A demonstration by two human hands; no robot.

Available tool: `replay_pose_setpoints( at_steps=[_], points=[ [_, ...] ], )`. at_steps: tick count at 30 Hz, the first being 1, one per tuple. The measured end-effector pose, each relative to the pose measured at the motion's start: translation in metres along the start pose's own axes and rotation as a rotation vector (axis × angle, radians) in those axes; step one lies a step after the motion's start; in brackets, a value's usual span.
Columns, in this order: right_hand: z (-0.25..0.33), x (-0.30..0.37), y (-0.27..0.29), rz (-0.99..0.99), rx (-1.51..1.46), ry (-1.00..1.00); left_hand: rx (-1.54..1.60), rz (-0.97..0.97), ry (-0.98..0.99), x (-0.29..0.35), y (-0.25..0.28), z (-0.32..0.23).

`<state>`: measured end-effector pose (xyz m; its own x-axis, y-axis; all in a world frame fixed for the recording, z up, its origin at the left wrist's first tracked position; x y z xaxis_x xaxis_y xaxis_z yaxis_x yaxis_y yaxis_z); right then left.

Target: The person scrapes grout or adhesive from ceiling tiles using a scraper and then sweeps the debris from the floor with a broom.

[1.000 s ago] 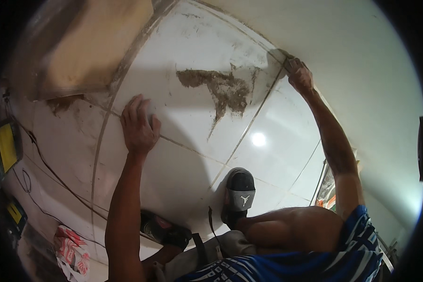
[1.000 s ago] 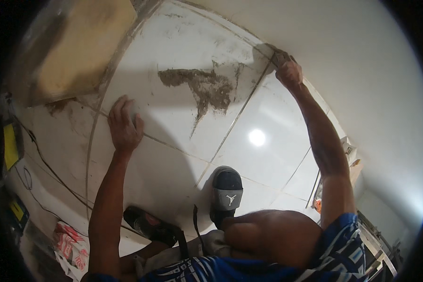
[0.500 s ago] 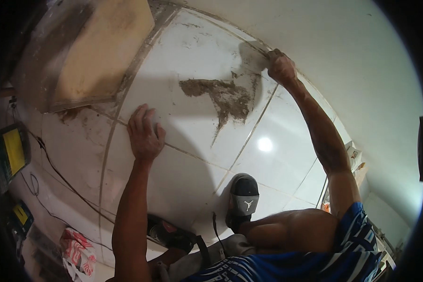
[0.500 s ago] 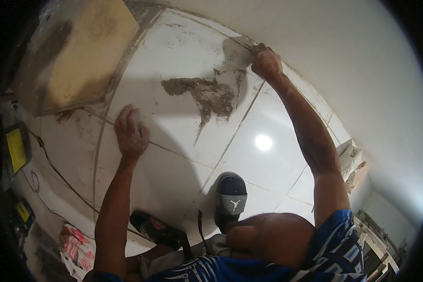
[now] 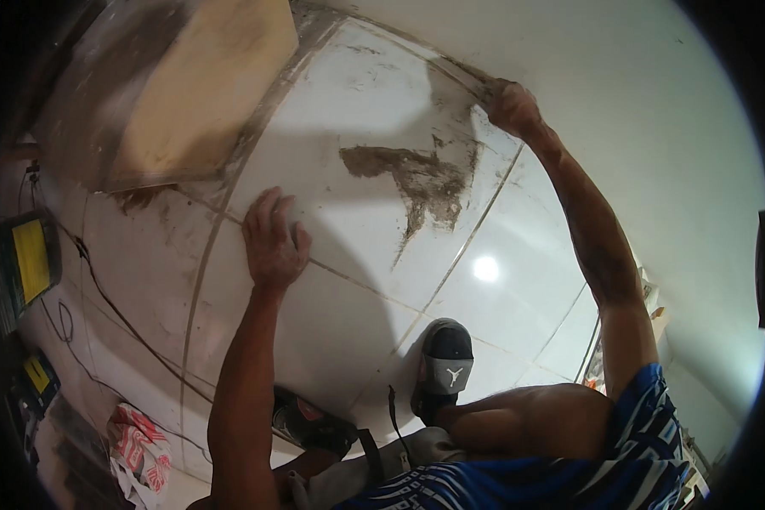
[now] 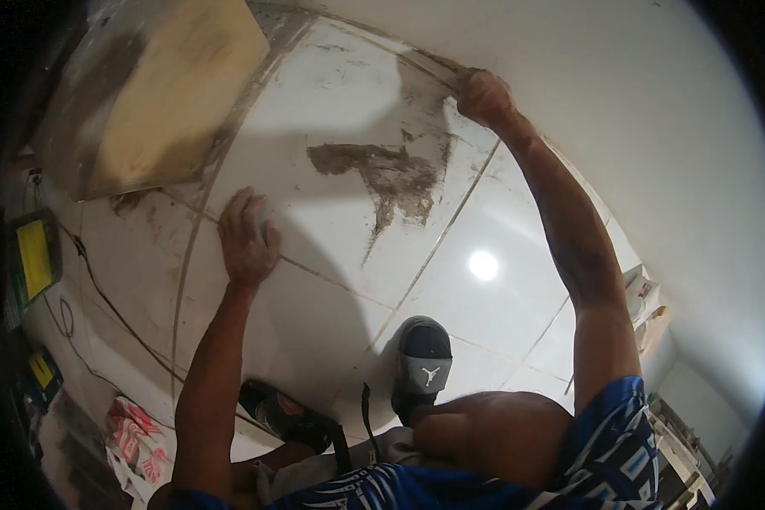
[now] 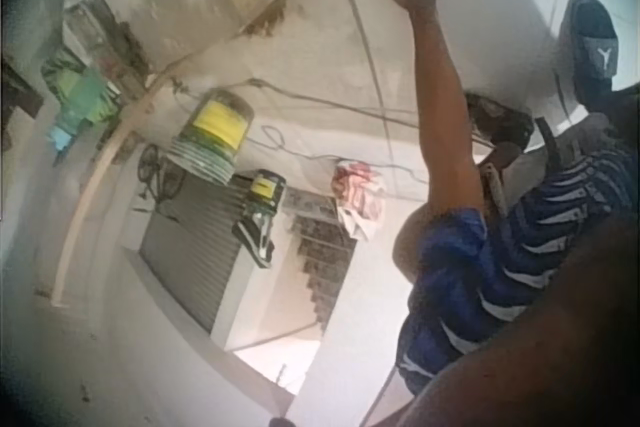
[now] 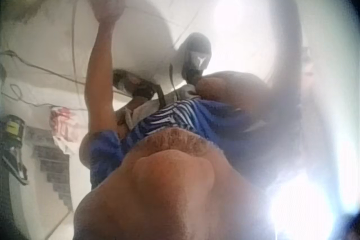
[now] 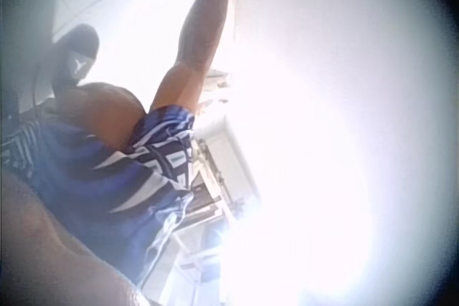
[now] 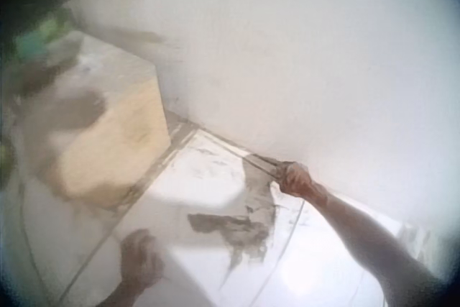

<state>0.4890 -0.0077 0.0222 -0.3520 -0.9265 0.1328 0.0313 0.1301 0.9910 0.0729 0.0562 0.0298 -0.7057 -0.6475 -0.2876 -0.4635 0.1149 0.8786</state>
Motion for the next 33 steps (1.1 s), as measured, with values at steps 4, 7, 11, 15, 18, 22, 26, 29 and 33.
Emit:
replay_pose_setpoints(
  at_steps=[4,7,11,15,18,22,26,29,33],
  points=[
    [-0.01,-0.018,-0.007,0.036,-0.063,0.039,0.024,-0.004,0.011,0.001,-0.002,0.002],
    [-0.012,-0.01,-0.013,0.001,0.292,0.041,0.038,0.002,0.015,-0.001,-0.005,-0.002],
    [0.033,-0.024,0.016,0.111,-0.237,-0.085,-0.03,0.026,0.021,0.007,0.004,0.012],
    [0.019,-0.037,0.005,0.016,0.056,-0.127,-0.024,0.001,-0.001,0.0,-0.003,0.001],
    [0.02,-0.055,-0.004,0.14,-0.104,-0.106,0.028,-0.011,-0.005,0.001,-0.003,0.002],
    [0.059,-0.055,0.017,-0.114,0.017,0.052,0.033,0.008,0.024,0.003,-0.003,0.007],
    [0.07,-0.077,0.026,0.035,-0.203,-0.082,0.061,0.015,0.033,0.002,-0.001,0.007],
    [0.083,-0.087,0.022,0.069,0.079,-0.031,0.029,-0.013,0.025,0.002,-0.001,0.007],
    [0.097,-0.097,0.028,0.073,-0.028,-0.02,0.029,-0.017,0.033,0.0,0.002,0.006]
  ],
)
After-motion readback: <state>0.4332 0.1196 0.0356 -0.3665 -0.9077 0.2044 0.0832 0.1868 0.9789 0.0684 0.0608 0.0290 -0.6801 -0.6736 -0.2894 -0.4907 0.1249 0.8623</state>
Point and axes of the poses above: each hand's wrist, its own x-axis away from the middle knuckle, its own y-axis out of the back of the hand, z = x × y, the point moved 9 cm from there along -x, towards the middle knuckle, and after that the axes turned 3 degrees about -z, right-handed, at the moved point
